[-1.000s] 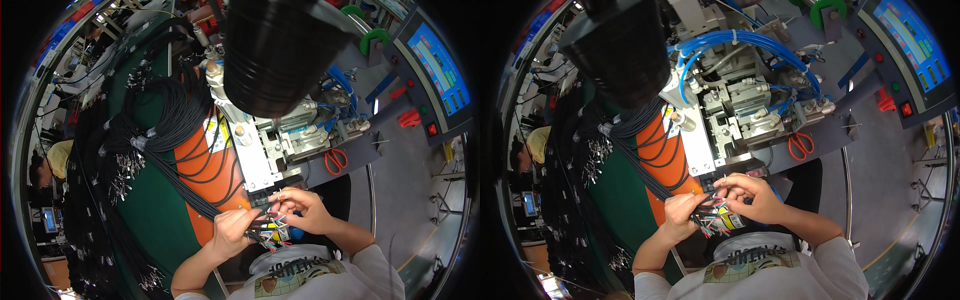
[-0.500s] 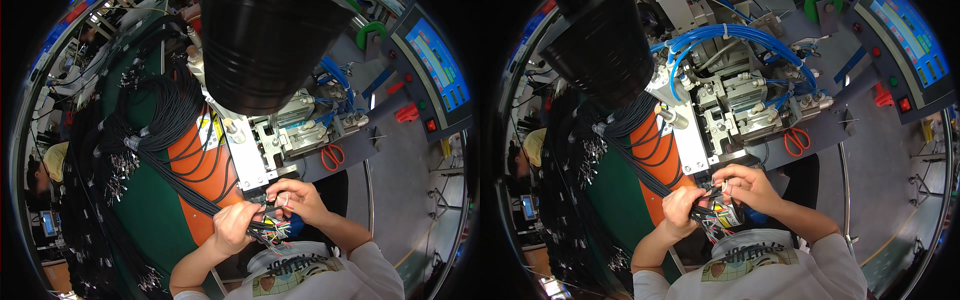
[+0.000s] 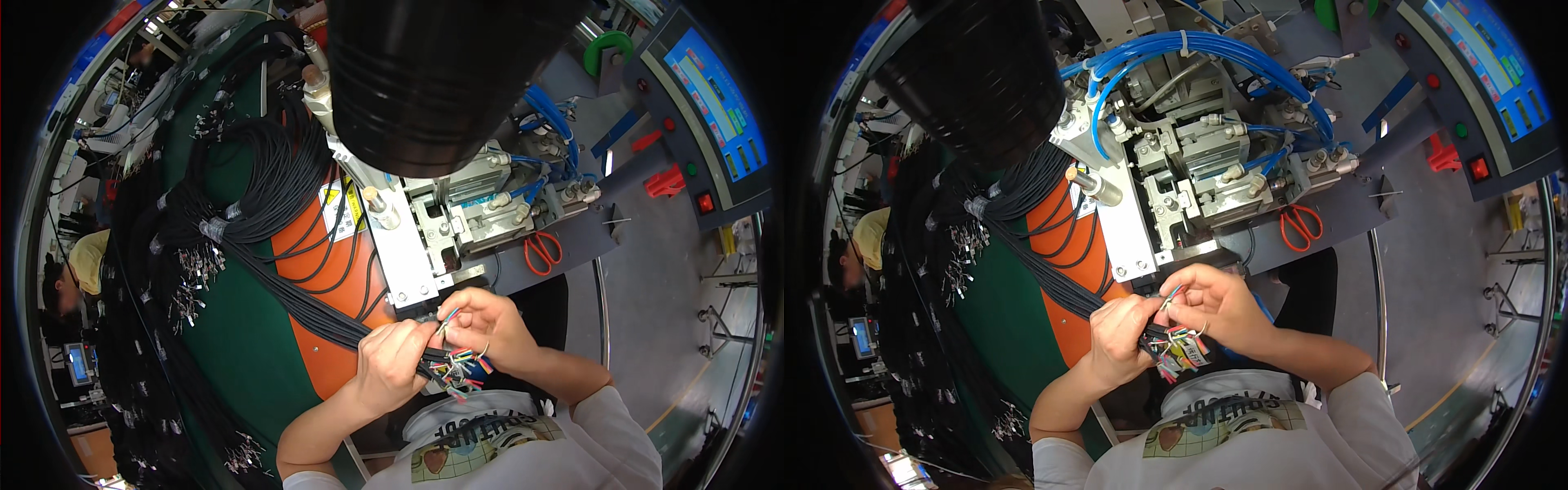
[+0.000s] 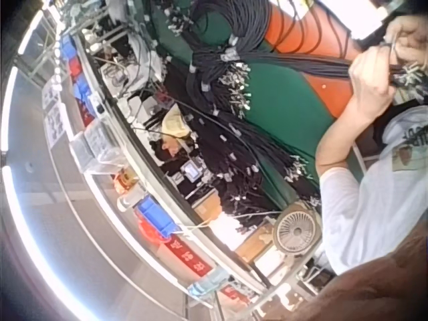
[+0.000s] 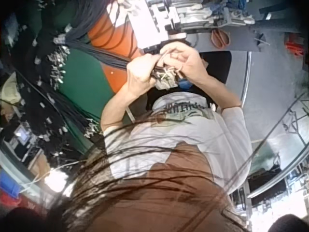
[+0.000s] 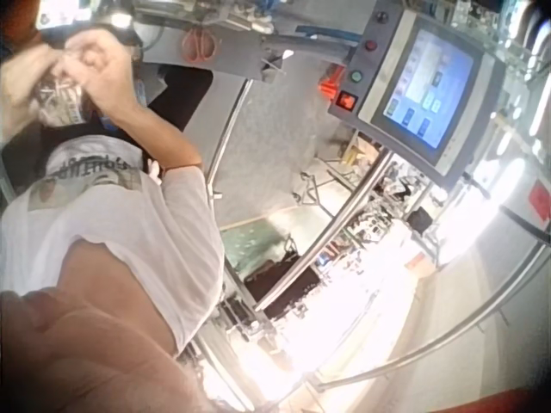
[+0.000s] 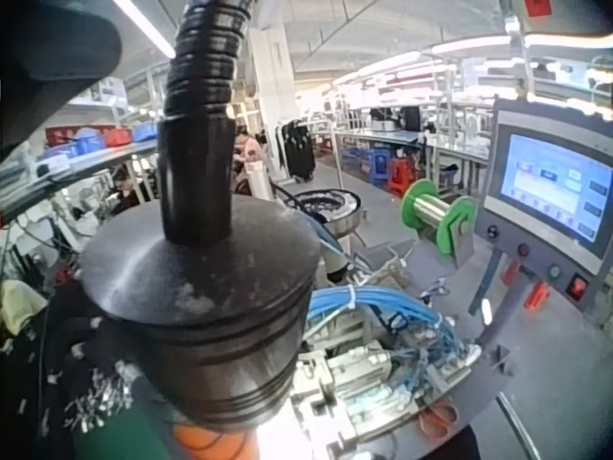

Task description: The person processes electrical cables by sorting individual colored wires from a bundle and inserting their ends into a machine by hand.

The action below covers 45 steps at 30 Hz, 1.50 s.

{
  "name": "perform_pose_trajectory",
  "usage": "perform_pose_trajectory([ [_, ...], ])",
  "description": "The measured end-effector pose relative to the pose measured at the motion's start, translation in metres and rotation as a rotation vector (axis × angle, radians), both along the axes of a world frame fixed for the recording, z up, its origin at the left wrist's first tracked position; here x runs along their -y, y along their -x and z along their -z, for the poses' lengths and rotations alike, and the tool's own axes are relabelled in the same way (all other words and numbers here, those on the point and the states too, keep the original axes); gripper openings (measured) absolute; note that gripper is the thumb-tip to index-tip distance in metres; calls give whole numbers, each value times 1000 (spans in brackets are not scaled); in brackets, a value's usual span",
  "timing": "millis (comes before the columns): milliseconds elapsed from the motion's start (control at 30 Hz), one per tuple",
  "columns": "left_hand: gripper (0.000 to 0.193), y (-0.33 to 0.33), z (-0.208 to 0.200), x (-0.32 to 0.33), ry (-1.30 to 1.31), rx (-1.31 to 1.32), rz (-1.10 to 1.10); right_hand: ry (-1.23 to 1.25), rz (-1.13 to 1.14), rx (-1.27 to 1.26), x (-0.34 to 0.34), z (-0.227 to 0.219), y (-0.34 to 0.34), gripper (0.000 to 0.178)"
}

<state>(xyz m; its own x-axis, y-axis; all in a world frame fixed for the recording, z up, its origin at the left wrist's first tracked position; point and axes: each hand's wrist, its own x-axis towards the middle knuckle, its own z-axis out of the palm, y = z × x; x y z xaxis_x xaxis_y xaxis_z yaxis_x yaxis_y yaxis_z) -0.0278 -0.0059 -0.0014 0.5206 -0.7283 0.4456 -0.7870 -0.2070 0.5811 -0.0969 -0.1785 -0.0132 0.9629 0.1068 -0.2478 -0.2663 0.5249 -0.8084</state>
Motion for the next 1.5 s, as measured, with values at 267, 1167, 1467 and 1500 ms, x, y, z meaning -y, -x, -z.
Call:
perform_pose_trajectory([
  [267,22,1,2,3,-49,-8,-47,998,299,748,-4,17,6,29],
  [1167,30,-2,-2,-2,-249,15,94,1120,128,655,13,12,-5,11],
  [1467,42,4,-9,-1,-348,139,1,1359,92,582,11,13,-6,8],
  [1500,43,3,-11,0,-379,111,7,1361,105,580,11,14,-6,8],
])
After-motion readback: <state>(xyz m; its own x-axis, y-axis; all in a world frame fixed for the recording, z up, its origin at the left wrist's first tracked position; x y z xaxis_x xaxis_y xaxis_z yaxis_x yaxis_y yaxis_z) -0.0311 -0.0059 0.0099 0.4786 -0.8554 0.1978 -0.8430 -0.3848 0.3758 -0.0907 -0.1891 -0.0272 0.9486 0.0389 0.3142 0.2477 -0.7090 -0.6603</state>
